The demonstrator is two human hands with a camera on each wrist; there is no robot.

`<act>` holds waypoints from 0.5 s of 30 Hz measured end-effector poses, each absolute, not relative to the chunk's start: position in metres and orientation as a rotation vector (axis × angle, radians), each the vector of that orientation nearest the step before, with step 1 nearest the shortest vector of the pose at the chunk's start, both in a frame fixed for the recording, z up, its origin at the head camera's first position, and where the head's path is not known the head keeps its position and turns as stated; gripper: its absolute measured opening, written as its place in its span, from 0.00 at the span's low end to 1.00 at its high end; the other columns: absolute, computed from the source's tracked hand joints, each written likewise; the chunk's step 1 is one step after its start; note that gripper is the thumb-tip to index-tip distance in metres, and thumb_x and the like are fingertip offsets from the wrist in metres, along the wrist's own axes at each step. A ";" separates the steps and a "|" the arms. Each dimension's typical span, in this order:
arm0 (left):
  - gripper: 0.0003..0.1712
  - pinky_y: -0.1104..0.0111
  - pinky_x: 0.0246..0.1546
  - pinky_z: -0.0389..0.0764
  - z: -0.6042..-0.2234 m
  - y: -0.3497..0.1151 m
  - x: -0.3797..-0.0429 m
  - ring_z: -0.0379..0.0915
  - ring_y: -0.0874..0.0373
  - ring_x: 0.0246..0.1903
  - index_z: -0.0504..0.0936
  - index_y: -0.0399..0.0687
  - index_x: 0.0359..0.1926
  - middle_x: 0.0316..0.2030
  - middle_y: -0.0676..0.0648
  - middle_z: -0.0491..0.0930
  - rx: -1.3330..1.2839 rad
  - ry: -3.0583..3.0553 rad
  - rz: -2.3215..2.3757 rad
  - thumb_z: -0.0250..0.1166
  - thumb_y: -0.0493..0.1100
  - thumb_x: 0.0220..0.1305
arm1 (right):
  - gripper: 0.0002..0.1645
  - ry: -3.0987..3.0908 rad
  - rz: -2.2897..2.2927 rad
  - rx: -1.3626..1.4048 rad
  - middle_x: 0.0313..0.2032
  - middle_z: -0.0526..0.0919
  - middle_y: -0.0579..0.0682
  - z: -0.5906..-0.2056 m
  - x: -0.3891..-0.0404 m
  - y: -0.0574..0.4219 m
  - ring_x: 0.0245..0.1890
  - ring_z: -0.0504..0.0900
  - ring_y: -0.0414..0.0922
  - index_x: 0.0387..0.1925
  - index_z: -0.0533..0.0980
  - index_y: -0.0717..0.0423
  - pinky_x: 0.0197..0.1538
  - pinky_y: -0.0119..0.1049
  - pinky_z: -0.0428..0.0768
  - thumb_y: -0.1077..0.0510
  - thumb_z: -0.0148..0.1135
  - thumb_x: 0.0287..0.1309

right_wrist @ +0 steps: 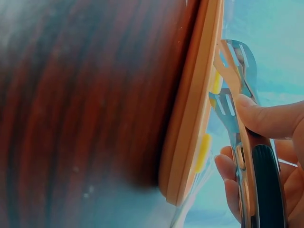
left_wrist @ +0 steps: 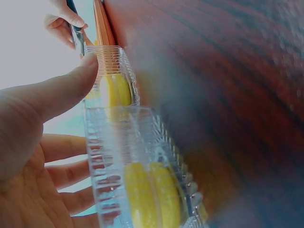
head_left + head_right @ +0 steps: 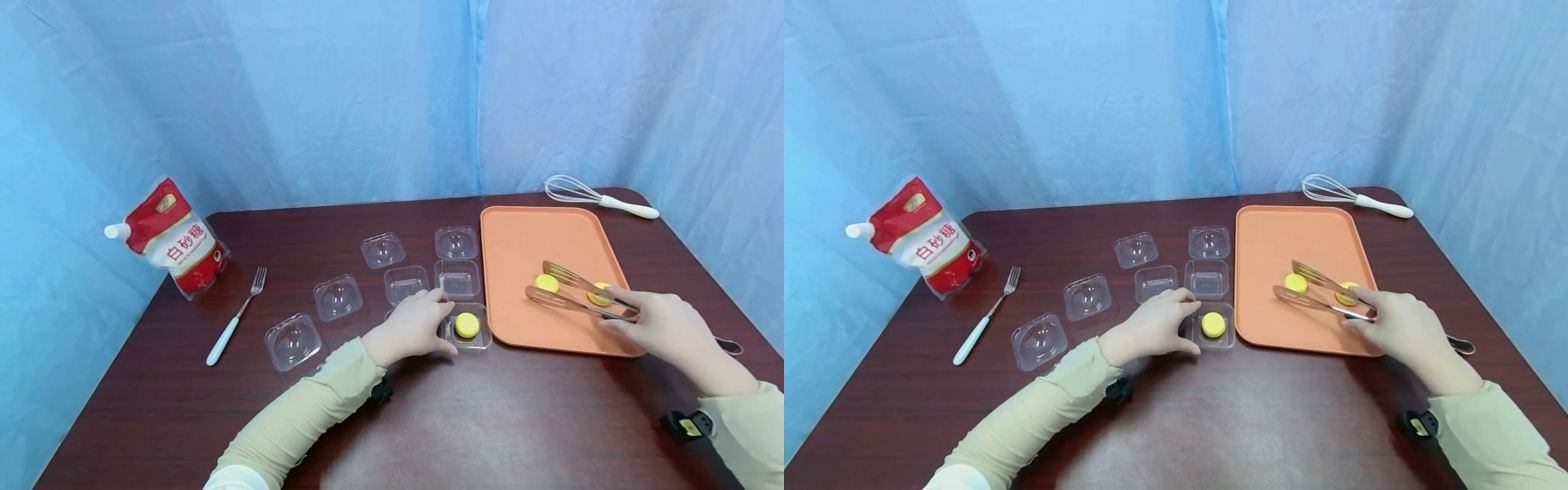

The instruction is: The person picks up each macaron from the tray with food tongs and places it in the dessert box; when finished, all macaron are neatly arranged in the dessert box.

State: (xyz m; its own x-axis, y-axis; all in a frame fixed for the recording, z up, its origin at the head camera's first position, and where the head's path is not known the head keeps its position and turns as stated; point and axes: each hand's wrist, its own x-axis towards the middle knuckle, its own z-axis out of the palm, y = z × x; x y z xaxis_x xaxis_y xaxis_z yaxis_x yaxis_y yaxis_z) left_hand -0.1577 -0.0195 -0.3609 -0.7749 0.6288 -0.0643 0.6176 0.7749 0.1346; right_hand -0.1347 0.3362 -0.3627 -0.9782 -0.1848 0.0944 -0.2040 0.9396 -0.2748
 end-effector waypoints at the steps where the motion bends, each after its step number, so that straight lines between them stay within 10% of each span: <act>1: 0.44 0.64 0.53 0.75 -0.361 -0.020 -0.158 0.71 0.53 0.53 0.74 0.43 0.61 0.56 0.48 0.72 1.010 2.861 0.161 0.71 0.63 0.48 | 0.32 -3.030 0.438 0.304 0.18 0.79 0.48 -0.363 -0.135 0.337 0.12 0.60 0.37 0.57 0.74 0.60 0.17 0.32 0.55 0.53 0.68 0.50; 15: 0.44 0.64 0.53 0.74 -0.359 -0.020 -0.158 0.71 0.53 0.53 0.73 0.44 0.62 0.57 0.47 0.73 1.028 2.854 0.163 0.71 0.62 0.49 | 0.31 -3.073 0.427 0.305 0.10 0.63 0.43 -0.365 -0.134 0.337 0.12 0.57 0.37 0.57 0.75 0.62 0.17 0.31 0.56 0.54 0.69 0.51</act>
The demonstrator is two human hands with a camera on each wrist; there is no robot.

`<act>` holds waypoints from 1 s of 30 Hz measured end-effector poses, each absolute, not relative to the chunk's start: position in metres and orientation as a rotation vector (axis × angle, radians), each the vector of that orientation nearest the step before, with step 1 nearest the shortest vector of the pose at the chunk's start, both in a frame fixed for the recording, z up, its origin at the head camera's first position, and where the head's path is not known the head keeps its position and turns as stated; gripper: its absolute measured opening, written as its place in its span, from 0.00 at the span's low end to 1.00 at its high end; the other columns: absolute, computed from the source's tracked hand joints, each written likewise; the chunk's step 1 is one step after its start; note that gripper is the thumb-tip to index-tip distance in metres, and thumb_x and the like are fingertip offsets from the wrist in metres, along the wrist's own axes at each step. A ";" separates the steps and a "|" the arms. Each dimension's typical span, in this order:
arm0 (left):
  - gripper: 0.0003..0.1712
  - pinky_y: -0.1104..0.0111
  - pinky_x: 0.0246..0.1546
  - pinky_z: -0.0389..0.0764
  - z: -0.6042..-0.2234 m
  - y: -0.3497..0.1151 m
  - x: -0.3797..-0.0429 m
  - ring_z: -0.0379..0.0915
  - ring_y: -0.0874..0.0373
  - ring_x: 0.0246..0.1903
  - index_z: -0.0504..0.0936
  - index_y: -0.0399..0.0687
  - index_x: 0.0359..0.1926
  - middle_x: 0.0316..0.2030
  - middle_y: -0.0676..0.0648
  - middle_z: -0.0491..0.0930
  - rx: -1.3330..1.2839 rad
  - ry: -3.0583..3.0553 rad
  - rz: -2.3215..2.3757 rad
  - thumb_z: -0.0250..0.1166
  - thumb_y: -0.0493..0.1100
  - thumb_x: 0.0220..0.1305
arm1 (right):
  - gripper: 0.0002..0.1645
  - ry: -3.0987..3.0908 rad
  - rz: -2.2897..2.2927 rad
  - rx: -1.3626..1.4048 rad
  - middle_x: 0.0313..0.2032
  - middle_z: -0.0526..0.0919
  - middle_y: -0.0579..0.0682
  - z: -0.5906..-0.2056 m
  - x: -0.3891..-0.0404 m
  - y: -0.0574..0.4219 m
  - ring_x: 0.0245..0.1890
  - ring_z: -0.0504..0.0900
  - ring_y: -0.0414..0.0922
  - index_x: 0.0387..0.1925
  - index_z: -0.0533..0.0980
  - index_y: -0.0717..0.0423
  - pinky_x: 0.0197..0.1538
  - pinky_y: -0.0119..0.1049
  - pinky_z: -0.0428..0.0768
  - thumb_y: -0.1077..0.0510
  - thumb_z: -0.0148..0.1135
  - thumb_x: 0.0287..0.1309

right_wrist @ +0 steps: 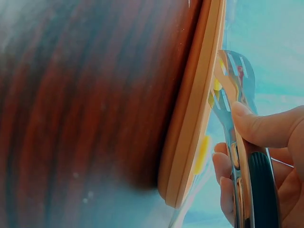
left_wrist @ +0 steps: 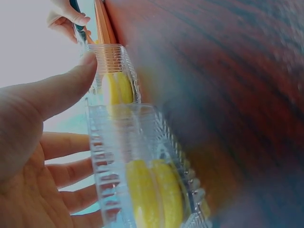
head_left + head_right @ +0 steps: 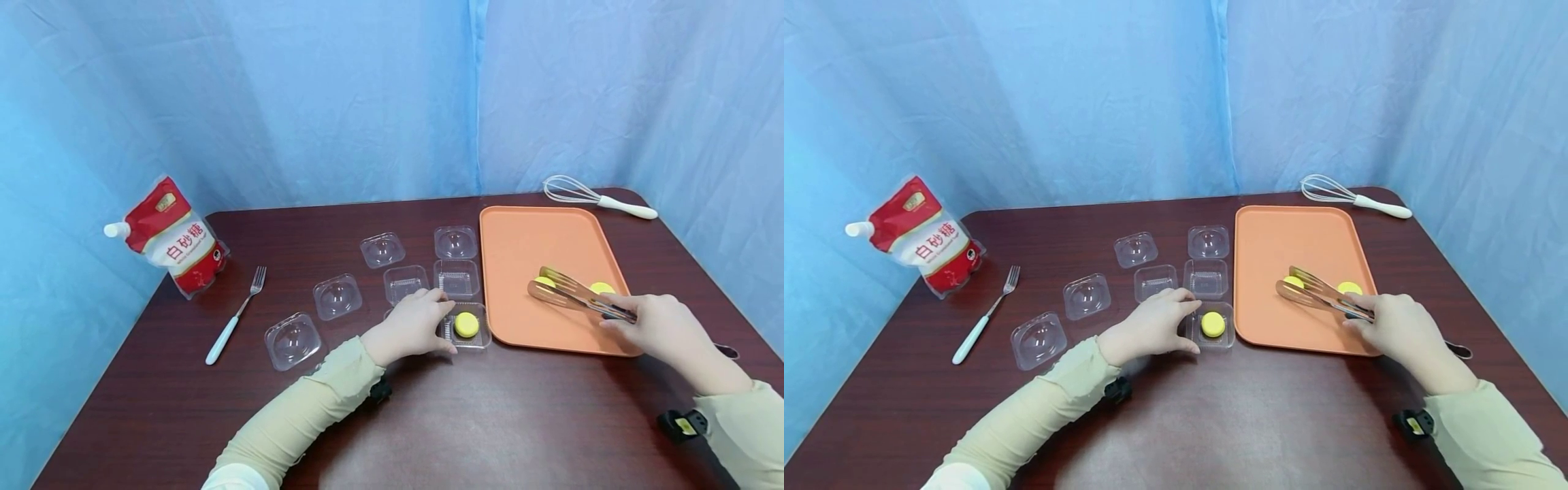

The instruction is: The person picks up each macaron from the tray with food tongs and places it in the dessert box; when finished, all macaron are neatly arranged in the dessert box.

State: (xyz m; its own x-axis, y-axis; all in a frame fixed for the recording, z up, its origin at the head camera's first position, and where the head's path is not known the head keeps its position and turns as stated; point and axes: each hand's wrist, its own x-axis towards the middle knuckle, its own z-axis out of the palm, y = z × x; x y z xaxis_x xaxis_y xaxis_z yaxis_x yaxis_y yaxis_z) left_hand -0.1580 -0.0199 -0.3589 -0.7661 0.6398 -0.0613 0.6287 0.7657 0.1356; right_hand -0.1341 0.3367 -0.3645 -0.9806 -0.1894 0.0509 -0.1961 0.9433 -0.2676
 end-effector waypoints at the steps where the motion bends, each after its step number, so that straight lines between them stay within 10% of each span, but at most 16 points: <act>1: 0.44 0.64 0.53 0.74 -0.359 -0.020 -0.158 0.71 0.53 0.53 0.72 0.44 0.63 0.57 0.47 0.73 1.029 2.851 0.167 0.71 0.62 0.49 | 0.31 -3.072 0.428 0.302 0.10 0.63 0.43 -0.365 -0.134 0.336 0.12 0.57 0.37 0.57 0.75 0.62 0.17 0.31 0.56 0.55 0.68 0.51; 30: 0.37 0.60 0.55 0.74 -0.352 -0.074 -0.189 0.70 0.49 0.55 0.72 0.44 0.63 0.56 0.42 0.72 0.833 2.989 0.457 0.70 0.54 0.55 | 0.31 -3.055 0.436 0.282 0.08 0.64 0.43 -0.366 -0.131 0.333 0.13 0.57 0.38 0.54 0.75 0.65 0.17 0.31 0.54 0.56 0.69 0.49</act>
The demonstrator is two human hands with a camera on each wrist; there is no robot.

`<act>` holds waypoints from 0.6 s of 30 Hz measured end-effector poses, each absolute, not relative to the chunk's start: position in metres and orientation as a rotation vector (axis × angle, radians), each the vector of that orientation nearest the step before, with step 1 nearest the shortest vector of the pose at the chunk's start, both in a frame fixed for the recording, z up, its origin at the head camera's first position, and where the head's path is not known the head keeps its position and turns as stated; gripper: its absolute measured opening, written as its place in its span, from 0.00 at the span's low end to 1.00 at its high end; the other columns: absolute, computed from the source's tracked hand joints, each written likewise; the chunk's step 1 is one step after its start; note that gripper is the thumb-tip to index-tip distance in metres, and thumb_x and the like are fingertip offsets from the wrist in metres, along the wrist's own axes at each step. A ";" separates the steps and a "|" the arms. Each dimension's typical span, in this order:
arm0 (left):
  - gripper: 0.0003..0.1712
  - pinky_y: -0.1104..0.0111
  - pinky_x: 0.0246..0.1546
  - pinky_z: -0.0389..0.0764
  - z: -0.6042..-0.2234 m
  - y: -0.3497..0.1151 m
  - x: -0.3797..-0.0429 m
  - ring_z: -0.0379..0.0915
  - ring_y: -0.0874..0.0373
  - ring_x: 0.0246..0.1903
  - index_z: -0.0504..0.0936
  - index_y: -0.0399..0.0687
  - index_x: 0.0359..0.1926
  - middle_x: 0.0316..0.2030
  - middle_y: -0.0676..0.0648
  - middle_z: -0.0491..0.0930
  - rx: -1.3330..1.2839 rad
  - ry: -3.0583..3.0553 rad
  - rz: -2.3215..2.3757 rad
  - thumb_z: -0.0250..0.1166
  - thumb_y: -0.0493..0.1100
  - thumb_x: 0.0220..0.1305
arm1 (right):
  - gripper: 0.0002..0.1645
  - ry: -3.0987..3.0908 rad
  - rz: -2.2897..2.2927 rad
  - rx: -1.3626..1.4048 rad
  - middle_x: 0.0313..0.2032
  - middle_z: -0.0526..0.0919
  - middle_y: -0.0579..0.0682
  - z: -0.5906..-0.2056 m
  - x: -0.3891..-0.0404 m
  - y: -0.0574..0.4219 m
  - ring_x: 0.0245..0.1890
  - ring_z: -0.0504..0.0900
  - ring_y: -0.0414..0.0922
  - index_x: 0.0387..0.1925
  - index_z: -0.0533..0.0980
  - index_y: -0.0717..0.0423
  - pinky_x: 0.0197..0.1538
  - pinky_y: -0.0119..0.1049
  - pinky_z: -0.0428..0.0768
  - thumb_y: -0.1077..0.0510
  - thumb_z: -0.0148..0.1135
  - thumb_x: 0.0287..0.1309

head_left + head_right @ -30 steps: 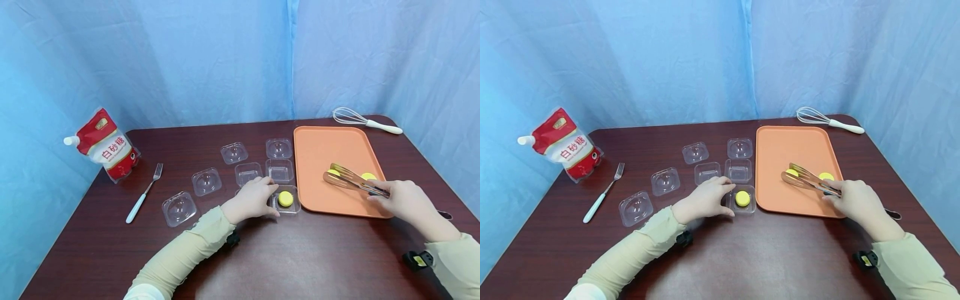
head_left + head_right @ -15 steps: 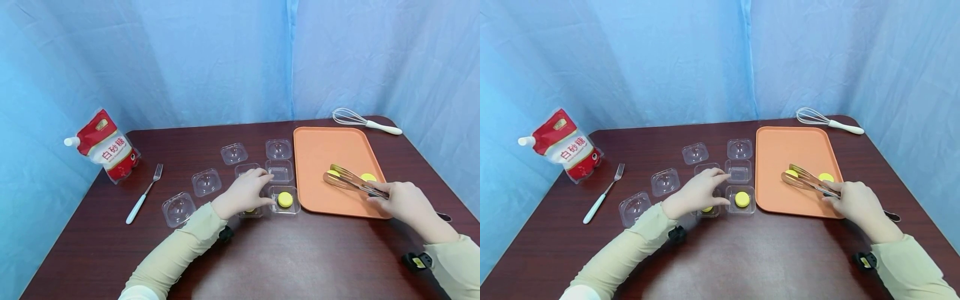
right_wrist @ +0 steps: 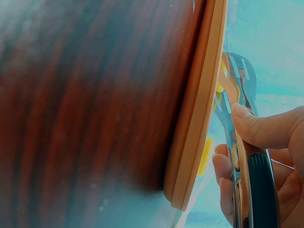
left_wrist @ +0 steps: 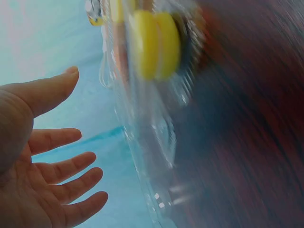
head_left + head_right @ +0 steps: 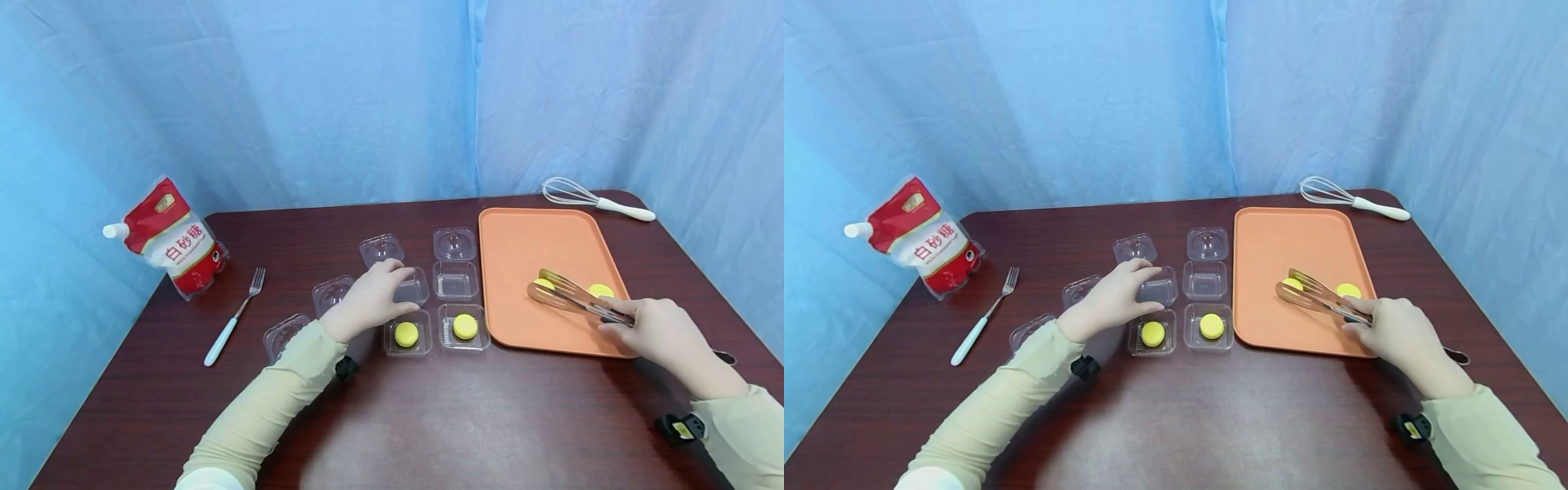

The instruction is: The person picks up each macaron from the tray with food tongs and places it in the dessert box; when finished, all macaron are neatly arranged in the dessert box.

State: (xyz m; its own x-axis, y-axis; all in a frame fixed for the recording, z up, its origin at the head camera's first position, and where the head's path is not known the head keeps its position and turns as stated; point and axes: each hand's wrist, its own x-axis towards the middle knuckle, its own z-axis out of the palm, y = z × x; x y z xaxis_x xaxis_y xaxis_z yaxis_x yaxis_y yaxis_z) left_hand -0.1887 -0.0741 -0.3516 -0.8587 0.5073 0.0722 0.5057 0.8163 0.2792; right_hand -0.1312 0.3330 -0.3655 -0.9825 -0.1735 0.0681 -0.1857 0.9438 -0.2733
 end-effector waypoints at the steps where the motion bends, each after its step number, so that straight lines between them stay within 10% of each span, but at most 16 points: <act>1: 0.37 0.60 0.55 0.74 -0.352 -0.076 -0.190 0.69 0.49 0.55 0.72 0.43 0.63 0.56 0.42 0.72 0.822 2.987 0.461 0.70 0.54 0.55 | 0.31 -3.055 0.438 0.283 0.08 0.63 0.43 -0.365 -0.131 0.333 0.13 0.56 0.38 0.55 0.75 0.65 0.17 0.31 0.54 0.57 0.69 0.49; 18: 0.37 0.57 0.63 0.67 -0.357 -0.090 -0.202 0.62 0.45 0.64 0.70 0.41 0.63 0.64 0.38 0.67 0.773 2.900 0.422 0.70 0.49 0.55 | 0.31 -3.058 0.438 0.284 0.10 0.63 0.43 -0.366 -0.131 0.334 0.14 0.59 0.39 0.55 0.75 0.65 0.17 0.32 0.56 0.56 0.69 0.49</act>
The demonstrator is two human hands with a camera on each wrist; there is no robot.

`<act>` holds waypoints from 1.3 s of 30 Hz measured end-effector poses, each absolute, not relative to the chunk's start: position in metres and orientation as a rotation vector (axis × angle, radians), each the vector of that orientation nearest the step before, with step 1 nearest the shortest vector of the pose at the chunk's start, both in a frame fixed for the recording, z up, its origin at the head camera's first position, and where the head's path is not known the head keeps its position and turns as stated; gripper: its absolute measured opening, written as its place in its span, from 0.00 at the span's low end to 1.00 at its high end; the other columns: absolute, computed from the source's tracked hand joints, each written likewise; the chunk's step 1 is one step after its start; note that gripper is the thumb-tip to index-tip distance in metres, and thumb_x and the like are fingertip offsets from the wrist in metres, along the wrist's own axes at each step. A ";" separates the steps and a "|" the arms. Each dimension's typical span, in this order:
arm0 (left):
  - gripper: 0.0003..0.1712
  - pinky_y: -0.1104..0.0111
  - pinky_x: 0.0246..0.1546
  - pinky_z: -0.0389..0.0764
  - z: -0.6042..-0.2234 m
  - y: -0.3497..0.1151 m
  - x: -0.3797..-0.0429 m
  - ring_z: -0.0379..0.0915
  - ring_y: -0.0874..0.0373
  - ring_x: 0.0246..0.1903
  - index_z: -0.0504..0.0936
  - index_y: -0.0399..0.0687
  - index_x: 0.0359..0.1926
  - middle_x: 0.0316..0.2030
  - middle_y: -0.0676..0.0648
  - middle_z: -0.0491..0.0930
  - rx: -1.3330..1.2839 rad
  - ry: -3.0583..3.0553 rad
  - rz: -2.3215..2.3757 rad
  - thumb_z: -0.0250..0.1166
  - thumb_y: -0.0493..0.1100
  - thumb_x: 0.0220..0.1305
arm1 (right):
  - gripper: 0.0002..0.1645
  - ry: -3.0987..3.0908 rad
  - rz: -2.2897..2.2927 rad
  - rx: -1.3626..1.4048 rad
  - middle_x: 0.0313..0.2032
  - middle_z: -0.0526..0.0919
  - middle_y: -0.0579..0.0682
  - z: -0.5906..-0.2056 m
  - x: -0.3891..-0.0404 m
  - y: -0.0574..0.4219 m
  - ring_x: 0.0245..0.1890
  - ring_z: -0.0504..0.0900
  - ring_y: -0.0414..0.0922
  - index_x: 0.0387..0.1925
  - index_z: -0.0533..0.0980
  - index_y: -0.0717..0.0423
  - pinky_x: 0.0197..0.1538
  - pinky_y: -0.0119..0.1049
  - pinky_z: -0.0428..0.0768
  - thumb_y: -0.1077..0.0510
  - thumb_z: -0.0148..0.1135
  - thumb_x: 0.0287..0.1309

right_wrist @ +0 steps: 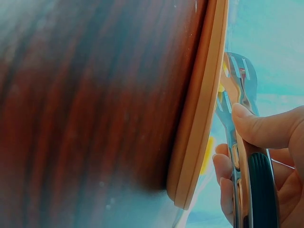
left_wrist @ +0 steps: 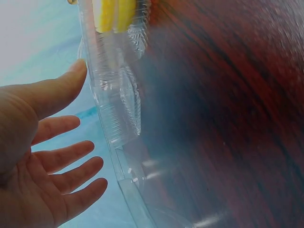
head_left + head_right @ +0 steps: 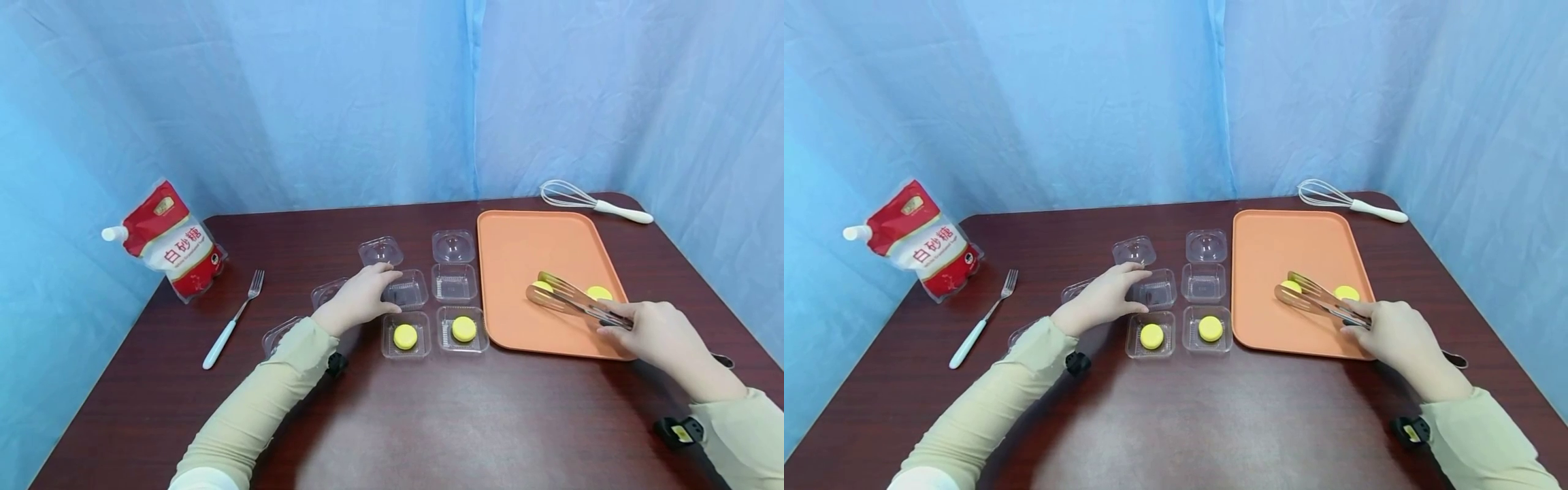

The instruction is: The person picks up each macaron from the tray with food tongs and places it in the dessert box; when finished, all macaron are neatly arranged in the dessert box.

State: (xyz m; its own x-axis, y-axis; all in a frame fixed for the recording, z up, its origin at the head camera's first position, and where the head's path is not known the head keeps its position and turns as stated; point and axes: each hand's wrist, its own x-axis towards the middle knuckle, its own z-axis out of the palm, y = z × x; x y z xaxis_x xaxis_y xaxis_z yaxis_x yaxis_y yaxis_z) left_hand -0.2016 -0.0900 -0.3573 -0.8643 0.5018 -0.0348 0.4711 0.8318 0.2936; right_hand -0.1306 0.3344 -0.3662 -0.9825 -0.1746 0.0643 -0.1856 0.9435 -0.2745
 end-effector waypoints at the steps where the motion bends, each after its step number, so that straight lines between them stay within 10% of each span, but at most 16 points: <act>1: 0.37 0.57 0.63 0.67 -0.358 -0.090 -0.202 0.62 0.45 0.64 0.71 0.41 0.63 0.63 0.38 0.67 0.776 2.899 0.420 0.71 0.49 0.54 | 0.31 -3.059 0.437 0.283 0.10 0.63 0.43 -0.366 -0.131 0.334 0.14 0.59 0.39 0.55 0.75 0.65 0.17 0.32 0.56 0.56 0.69 0.49; 39: 0.36 0.57 0.64 0.66 -0.361 -0.088 -0.209 0.62 0.46 0.64 0.70 0.42 0.64 0.64 0.37 0.66 0.734 2.855 0.389 0.68 0.52 0.58 | 0.28 -2.953 0.391 0.294 0.08 0.59 0.41 -0.367 -0.128 0.331 0.11 0.56 0.38 0.51 0.78 0.63 0.16 0.31 0.53 0.58 0.70 0.46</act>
State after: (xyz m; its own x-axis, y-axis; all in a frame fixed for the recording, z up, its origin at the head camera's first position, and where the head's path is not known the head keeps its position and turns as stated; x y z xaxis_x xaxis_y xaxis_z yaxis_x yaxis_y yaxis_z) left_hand -0.2093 -0.0883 -0.3610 -0.8647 0.4929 -0.0966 0.4491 0.8449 0.2906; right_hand -0.1280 0.3305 -0.3666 -0.9697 -0.1736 0.1717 -0.2123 0.9468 -0.2418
